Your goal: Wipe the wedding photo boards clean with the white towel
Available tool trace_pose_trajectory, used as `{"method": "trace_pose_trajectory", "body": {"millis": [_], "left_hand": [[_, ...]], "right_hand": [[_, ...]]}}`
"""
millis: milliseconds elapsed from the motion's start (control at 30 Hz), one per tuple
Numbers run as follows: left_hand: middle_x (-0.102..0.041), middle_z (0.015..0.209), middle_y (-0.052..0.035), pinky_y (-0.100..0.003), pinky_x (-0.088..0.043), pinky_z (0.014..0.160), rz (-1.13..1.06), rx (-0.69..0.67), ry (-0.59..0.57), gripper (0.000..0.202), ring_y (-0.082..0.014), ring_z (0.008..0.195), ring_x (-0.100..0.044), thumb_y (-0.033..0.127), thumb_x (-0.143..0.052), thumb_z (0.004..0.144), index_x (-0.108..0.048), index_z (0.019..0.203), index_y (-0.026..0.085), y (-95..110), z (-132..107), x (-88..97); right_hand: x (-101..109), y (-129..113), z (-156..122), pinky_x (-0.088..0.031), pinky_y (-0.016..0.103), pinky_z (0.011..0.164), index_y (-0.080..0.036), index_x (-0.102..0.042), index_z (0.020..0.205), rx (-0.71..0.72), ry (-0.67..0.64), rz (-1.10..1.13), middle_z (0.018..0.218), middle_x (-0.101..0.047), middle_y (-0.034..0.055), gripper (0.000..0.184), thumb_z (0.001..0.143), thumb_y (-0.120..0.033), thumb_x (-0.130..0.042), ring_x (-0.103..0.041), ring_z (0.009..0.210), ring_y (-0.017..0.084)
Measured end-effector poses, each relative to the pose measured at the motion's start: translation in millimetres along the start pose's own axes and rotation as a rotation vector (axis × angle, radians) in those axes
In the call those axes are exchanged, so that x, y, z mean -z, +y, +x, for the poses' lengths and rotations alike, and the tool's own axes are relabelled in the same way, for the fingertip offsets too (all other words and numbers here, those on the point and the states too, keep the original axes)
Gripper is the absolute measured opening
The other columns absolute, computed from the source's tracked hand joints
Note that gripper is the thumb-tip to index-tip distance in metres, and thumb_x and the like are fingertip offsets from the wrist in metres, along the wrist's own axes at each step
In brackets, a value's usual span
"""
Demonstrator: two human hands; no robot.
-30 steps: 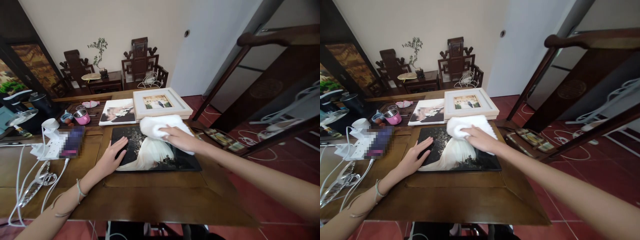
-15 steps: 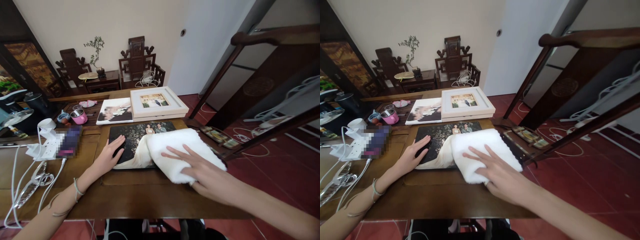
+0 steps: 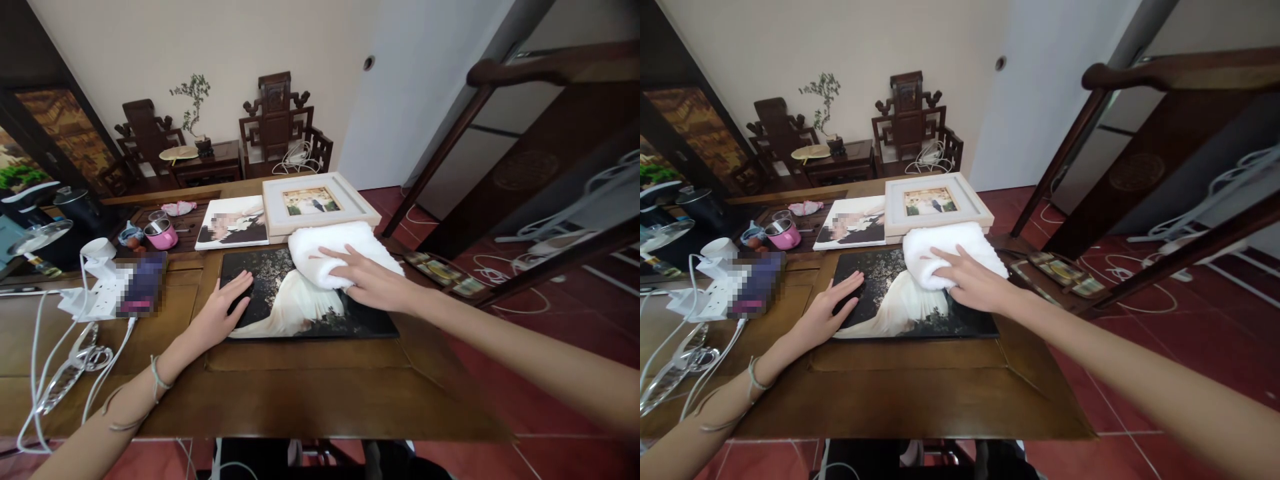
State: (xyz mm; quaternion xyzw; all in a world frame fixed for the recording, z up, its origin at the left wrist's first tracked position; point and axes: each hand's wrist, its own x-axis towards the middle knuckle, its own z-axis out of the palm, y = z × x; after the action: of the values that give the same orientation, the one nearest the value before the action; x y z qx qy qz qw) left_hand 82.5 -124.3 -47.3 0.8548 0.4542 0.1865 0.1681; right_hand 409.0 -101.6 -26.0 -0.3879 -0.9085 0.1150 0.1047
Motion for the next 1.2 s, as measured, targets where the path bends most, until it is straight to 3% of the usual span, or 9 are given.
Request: {"method": "trace_pose_trajectory", "body": {"millis": [200,367,467,667,800,900,1000,1100,1200], "left_hand": [[-0.042,0.147,-0.008,-0.056,-0.015,0.114,0.001,0.006,0.01,0.045,-0.0217,0.139,-0.032,0.031,-0.036,0.096,-0.041,0.14,0.021,0.6,0.1,-1.0],[-0.041,0.147,-0.0083,-0.057,-0.016,0.114,0.007,0.008,0.0,0.044,-0.022,0.139,-0.032,0.031,-0.036,0.096,-0.041,0.14,0.022,2.3,-0.6,-0.4],[-0.041,0.147,-0.0083,-0.057,-0.015,0.114,0.007,0.007,-0.002,0.045,-0.022,0.14,-0.031,0.031,-0.036,0.097,-0.041,0.14,0.022,2.0,-0.3,-0.1],[-0.042,0.146,-0.0082,-0.057,-0.015,0.114,-0.014,-0.011,0.013,0.044,-0.0232,0.139,-0.032,0.033,-0.037,0.097,-0.042,0.14,0.025,-0.1,-0.4,0.8],[-0.042,0.146,-0.0086,-0.057,-0.016,0.113,-0.019,0.001,-0.004,0.044,-0.0238,0.139,-0.032,0.033,-0.037,0.097,-0.042,0.14,0.024,0.7,-1.0,2.0],[-0.042,0.146,-0.0086,-0.057,-0.016,0.113,-0.017,-0.001,0.002,0.044,-0.0237,0.139,-0.031,0.032,-0.037,0.097,-0.042,0.14,0.023,1.1,-1.2,2.0],[-0.041,0.147,-0.0087,-0.056,-0.015,0.114,-0.009,-0.004,0.007,0.044,-0.0229,0.139,-0.031,0.031,-0.037,0.097,-0.041,0.14,0.023,0.5,-1.4,1.1],[-0.041,0.147,-0.0083,-0.056,-0.014,0.114,-0.006,-0.008,0.006,0.044,-0.0221,0.139,-0.031,0.03,-0.036,0.097,-0.041,0.14,0.023,-0.5,-1.7,0.1],[-0.041,0.147,-0.0078,-0.056,-0.014,0.114,-0.007,-0.009,0.009,0.045,-0.0221,0.14,-0.031,0.03,-0.036,0.097,-0.04,0.141,0.024,-0.7,-1.6,-0.4]], "right_hand": [[-15.8,-54.8,-55.4,-0.009,0.062,0.113,-0.018,-0.067,0.087,0.058,0.048,-0.005,0.148,-0.038,0.0076,0.043,0.058,-0.002,-0.04,-0.017,0.142,0.028],[-17.2,-95.6,-84.7,-0.011,0.06,0.114,-0.019,-0.067,0.075,0.077,-0.071,0.021,0.149,-0.037,0.0035,0.039,0.055,-0.001,-0.04,-0.018,0.141,0.028],[-15.3,-89.8,-80.4,-0.01,0.06,0.114,-0.02,-0.068,0.078,0.091,-0.056,0.038,0.147,-0.04,0.0039,0.041,0.054,-0.001,-0.04,-0.02,0.141,0.027],[-3.6,-37.0,-28.1,-0.01,0.062,0.113,-0.016,-0.065,0.095,0.053,-0.034,0.047,0.149,-0.036,0.0124,0.046,0.059,-0.001,-0.04,-0.018,0.142,0.028],[8.8,-9.2,11.8,-0.013,0.06,0.113,-0.018,-0.064,0.099,0.036,-0.058,0.034,0.141,-0.048,0.009,0.049,0.06,-0.001,-0.039,-0.02,0.141,0.026],[13.3,-1.0,22.6,-0.015,0.058,0.114,-0.019,-0.063,0.103,0.015,-0.061,0.031,0.138,-0.052,0.0073,0.052,0.061,-0.001,-0.039,-0.023,0.14,0.026],[9.8,-8.2,9.8,-0.014,0.058,0.114,-0.018,-0.063,0.1,0.002,-0.058,0.006,0.143,-0.046,0.0088,0.05,0.061,-0.001,-0.038,-0.021,0.14,0.026],[-1.3,-31.8,-22.8,-0.012,0.058,0.114,-0.016,-0.064,0.096,0.014,-0.027,-0.004,0.149,-0.036,0.012,0.046,0.061,-0.001,-0.039,-0.017,0.141,0.026],[-14.0,-64.5,-61.5,-0.01,0.061,0.114,-0.019,-0.065,0.084,0.052,-0.013,0.011,0.149,-0.035,0.0055,0.041,0.057,-0.002,-0.039,-0.014,0.142,0.026]]}}
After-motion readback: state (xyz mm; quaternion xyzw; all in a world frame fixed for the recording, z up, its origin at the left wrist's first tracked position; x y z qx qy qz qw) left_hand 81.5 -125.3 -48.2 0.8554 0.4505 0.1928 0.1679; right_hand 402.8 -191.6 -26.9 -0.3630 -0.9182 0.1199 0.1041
